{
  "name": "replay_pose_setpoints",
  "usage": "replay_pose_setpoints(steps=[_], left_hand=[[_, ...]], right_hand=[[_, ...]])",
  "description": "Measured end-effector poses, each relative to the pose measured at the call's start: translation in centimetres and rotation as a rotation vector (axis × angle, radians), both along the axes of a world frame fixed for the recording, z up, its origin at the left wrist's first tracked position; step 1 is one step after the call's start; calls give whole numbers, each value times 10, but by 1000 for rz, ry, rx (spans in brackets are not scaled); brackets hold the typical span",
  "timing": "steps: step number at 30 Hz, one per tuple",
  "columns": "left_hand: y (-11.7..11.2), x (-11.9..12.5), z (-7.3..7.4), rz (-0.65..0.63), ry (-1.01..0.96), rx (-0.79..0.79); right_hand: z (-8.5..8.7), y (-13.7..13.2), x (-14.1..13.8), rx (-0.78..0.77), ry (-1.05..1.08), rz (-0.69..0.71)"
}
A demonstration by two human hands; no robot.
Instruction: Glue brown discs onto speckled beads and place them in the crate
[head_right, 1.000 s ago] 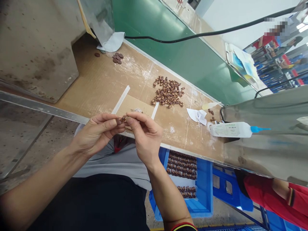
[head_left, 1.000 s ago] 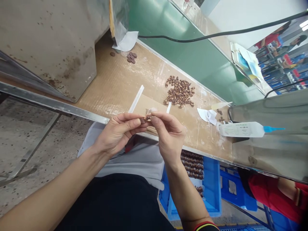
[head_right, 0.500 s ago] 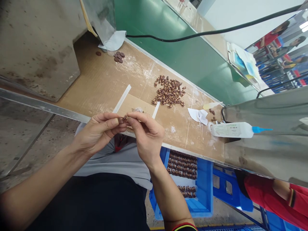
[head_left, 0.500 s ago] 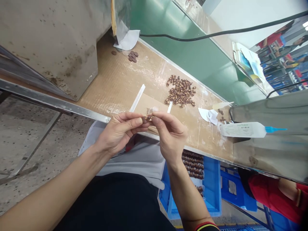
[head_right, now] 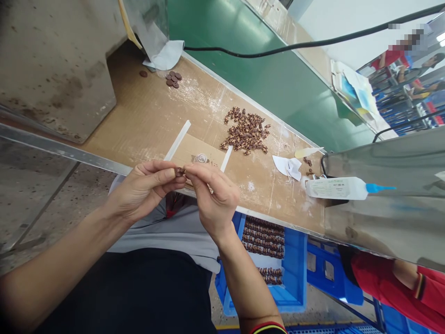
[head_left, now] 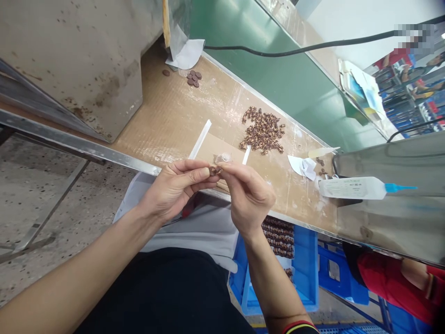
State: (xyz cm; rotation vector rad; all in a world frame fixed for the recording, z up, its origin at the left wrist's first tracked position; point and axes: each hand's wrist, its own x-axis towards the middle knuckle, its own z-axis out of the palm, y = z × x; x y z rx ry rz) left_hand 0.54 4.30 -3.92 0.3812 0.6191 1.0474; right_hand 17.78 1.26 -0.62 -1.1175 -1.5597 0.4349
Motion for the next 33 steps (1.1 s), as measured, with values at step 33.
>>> replay_pose_setpoints(steps=[33], left_hand=[[-5, 10, 10, -5, 221, 41]], right_hand=[[-12, 0, 54, 17, -91, -218]])
